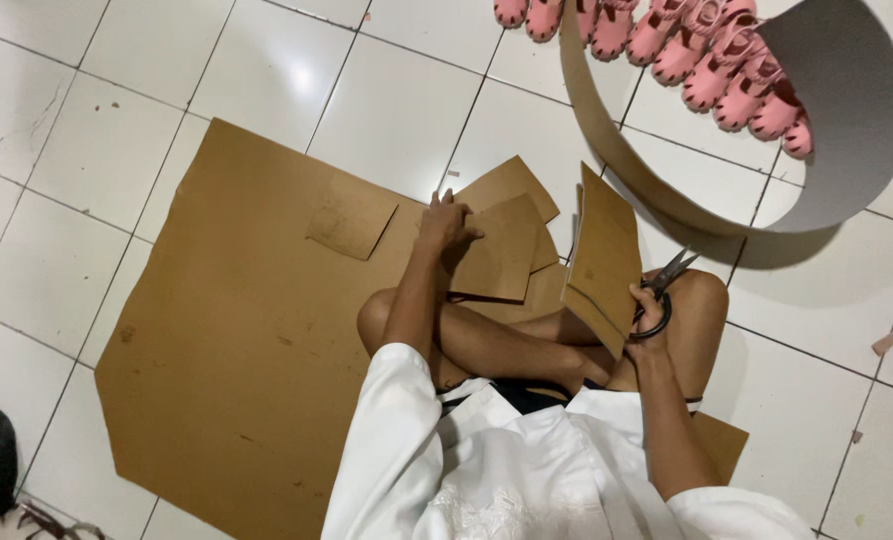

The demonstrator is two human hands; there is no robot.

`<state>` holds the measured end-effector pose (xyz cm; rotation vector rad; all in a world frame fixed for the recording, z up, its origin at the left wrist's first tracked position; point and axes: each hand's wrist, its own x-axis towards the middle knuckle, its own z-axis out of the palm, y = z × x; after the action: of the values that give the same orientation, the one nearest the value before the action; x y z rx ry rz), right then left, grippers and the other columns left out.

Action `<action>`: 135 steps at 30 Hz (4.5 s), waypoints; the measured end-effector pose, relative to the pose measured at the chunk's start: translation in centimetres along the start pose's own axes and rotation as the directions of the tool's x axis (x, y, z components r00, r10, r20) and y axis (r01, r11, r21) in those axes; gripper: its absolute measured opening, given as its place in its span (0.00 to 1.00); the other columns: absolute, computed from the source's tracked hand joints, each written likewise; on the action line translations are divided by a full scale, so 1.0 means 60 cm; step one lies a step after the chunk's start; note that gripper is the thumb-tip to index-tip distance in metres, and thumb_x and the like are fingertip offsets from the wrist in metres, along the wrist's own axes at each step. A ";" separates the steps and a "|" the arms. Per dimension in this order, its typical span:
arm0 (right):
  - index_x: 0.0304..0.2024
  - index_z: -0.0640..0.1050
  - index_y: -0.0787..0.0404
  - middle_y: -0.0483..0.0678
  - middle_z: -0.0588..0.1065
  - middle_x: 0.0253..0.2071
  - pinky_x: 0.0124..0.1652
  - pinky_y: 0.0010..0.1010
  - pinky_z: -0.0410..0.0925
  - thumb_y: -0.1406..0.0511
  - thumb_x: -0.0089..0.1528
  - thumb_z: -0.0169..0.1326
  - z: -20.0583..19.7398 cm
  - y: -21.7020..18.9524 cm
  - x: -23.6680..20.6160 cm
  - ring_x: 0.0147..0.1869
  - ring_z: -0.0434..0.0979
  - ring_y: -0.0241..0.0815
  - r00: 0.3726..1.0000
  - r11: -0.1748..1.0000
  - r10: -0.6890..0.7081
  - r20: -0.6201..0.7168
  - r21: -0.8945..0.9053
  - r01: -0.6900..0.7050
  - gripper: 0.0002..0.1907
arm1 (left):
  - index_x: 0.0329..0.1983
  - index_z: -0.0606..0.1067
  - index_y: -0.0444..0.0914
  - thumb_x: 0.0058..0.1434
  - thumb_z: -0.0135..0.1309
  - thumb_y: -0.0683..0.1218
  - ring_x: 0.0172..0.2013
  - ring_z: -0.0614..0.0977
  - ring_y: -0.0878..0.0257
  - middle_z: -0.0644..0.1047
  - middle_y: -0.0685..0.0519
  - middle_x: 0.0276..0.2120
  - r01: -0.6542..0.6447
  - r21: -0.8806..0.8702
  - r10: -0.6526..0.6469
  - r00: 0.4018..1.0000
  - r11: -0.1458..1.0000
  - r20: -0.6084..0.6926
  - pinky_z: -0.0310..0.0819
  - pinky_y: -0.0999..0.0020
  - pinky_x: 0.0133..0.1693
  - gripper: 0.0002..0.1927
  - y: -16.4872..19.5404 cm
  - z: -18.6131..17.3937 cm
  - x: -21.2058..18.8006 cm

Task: The person sits on the workshop floor and cuts a long strip of pattern cardboard marked with shoe outlines into individual pieces using scissors, working along the drawn lines and setting cut pieces aside.

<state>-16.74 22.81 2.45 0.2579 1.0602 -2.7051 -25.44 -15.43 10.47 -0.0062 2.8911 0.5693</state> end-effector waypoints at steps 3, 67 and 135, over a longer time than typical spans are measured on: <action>0.44 0.72 0.65 0.52 0.77 0.49 0.56 0.39 0.72 0.70 0.73 0.52 0.001 -0.004 -0.007 0.55 0.79 0.46 0.999 0.999 0.032 -0.011 0.031 -0.032 0.04 | 0.51 0.81 0.45 0.47 0.70 0.67 0.52 0.79 0.48 0.79 0.46 0.49 0.061 -0.073 -0.050 0.988 0.995 0.144 0.71 0.48 0.55 0.33 -0.007 -0.014 0.003; 0.48 0.75 0.62 0.47 0.77 0.48 0.56 0.35 0.71 0.73 0.64 0.54 0.058 -0.036 0.017 0.53 0.79 0.42 0.989 0.991 -0.117 -0.090 -0.077 0.111 0.09 | 0.51 0.74 0.31 0.63 0.59 0.49 0.28 0.84 0.61 0.82 0.45 0.38 0.272 -0.879 -0.386 0.916 0.392 0.111 0.75 0.66 0.24 0.20 -0.091 -0.020 -0.044; 0.54 0.72 0.66 0.51 0.77 0.44 0.49 0.31 0.74 0.63 0.62 0.63 0.273 -0.827 -0.229 0.47 0.81 0.36 0.763 -0.166 -0.201 0.615 -0.789 0.592 0.22 | 0.68 0.63 0.34 0.53 0.66 0.67 0.68 0.70 0.55 0.69 0.47 0.67 0.140 -0.977 0.814 0.579 -0.164 -0.054 0.67 0.55 0.68 0.49 0.473 -0.046 -0.079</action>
<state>-18.27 48.99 49.73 -0.8968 2.9736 -1.2737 -22.46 9.65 24.50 0.7764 0.9676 2.1440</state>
